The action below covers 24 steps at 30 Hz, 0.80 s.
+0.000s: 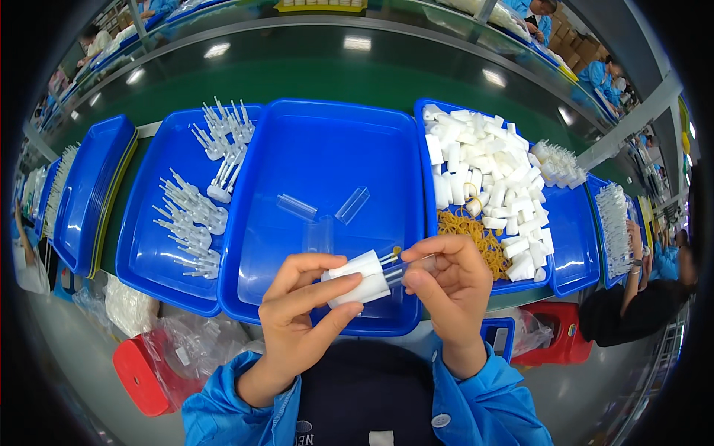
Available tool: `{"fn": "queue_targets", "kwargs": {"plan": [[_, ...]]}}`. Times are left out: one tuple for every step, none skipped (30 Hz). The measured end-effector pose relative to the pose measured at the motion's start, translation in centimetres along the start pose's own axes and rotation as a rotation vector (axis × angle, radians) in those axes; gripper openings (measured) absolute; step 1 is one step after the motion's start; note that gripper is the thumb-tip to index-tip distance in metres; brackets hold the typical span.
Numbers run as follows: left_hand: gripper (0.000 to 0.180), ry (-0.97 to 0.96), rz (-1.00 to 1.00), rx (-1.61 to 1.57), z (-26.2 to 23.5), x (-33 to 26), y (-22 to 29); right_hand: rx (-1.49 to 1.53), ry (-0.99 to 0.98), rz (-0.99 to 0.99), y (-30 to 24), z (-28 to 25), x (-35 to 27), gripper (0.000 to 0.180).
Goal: The person assembles small white plastic components by inserting them into clear plastic tubes. They pick up a white piece, align it with a tube, and push it in. The person repeats this process multiple times, handling the parts by hand and placing the finished assemblies into a blue tray.
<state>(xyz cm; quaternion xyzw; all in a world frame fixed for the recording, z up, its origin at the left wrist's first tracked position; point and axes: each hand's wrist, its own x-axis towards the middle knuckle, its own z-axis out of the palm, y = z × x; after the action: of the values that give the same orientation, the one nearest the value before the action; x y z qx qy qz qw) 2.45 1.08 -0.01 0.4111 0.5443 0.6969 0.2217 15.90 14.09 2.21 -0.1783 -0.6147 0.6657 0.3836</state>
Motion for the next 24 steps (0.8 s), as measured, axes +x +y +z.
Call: {"fn": "queue_targets", "kwargs": {"plan": [[0.032,0.019,-0.034,-0.022,0.1,-0.1,0.1,0.021,0.014,-0.012,0.1,0.2,0.0,0.023],[0.032,0.019,-0.034,-0.019,0.1,0.0,0.1,0.042,0.029,-0.025,0.1,0.3,-0.1,0.023],[0.032,0.022,-0.036,-0.016,0.1,0.0,0.1,0.003,0.023,-0.07,0.2,0.3,-0.1,0.023],[0.032,0.024,-0.038,-0.013,0.0,0.0,0.0,-0.037,0.017,-0.116,0.3,0.3,-0.1,0.024],[0.032,0.023,0.005,0.006,0.0,0.0,-0.1,-0.076,0.011,-0.162,0.4,0.3,-0.1,0.024],[0.032,0.023,0.047,0.024,0.1,0.1,-0.3,-0.173,-0.007,-0.254,0.4,0.3,0.0,0.024],[0.031,0.024,0.09,0.043,0.1,0.1,-0.5,-0.269,-0.026,-0.346,0.4,0.3,0.1,0.025],[0.031,0.027,0.083,0.029,0.1,0.1,-0.5,-0.365,-0.045,-0.438,0.5,0.3,0.2,0.025],[0.031,0.027,0.081,0.014,0.1,0.3,-0.3,-0.243,-0.036,-0.323,0.3,0.4,0.2,0.025],[0.031,0.028,0.079,0.0,0.0,0.4,-0.1,-0.121,-0.028,-0.208,0.2,0.4,0.2,0.025],[0.03,0.024,0.073,-0.011,0.0,0.3,-0.1,0.001,-0.019,-0.093,0.1,0.5,0.3,0.025],[0.03,0.02,0.068,-0.021,0.0,0.3,-0.3,0.041,-0.019,-0.043,0.1,0.4,0.2,0.024],[0.03,0.016,0.063,-0.032,-0.1,0.2,-0.5,0.081,-0.02,0.006,0.2,0.2,0.2,0.024],[0.03,0.014,0.055,-0.037,-0.1,0.3,-0.5,0.121,-0.02,0.056,0.2,0.1,0.2,0.023],[0.03,0.013,0.044,-0.041,-0.1,0.3,-0.4,0.117,-0.021,0.056,0.3,0.1,0.1,0.023],[0.03,0.011,0.033,-0.045,-0.2,0.3,-0.4,0.114,-0.022,0.056,0.3,0.1,0.2,0.022],[0.031,0.005,0.031,-0.04,-0.2,0.2,-0.4,0.111,-0.023,0.056,0.3,0.1,0.2,0.021],[0.031,-0.003,0.031,-0.037,-0.3,0.3,-0.3,0.101,-0.013,0.073,0.3,0.1,0.3,0.023],[0.032,-0.012,0.032,-0.033,-0.3,0.3,-0.2,0.092,-0.003,0.09,0.3,0.1,0.4,0.025],[0.034,-0.013,0.019,-0.023,0.0,0.3,0.1,0.083,0.006,0.108,0.3,0.0,0.4,0.027],[0.036,-0.015,0.01,-0.012,0.5,0.4,0.6,-0.074,0.037,-0.011,0.8,0.0,0.6,0.036],[0.039,-0.016,0.0,-0.001,0.8,0.5,0.9,-0.232,0.068,-0.129,1.6,0.0,0.7,0.045],[0.042,-0.019,0.064,0.101,0.8,0.5,0.7,-0.389,0.1,-0.249,2.1,0.1,0.8,0.054],[0.045,-0.025,0.124,0.204,0.8,0.6,0.4,-0.523,0.091,-0.268,1.5,0.5,0.8,0.065]]}}
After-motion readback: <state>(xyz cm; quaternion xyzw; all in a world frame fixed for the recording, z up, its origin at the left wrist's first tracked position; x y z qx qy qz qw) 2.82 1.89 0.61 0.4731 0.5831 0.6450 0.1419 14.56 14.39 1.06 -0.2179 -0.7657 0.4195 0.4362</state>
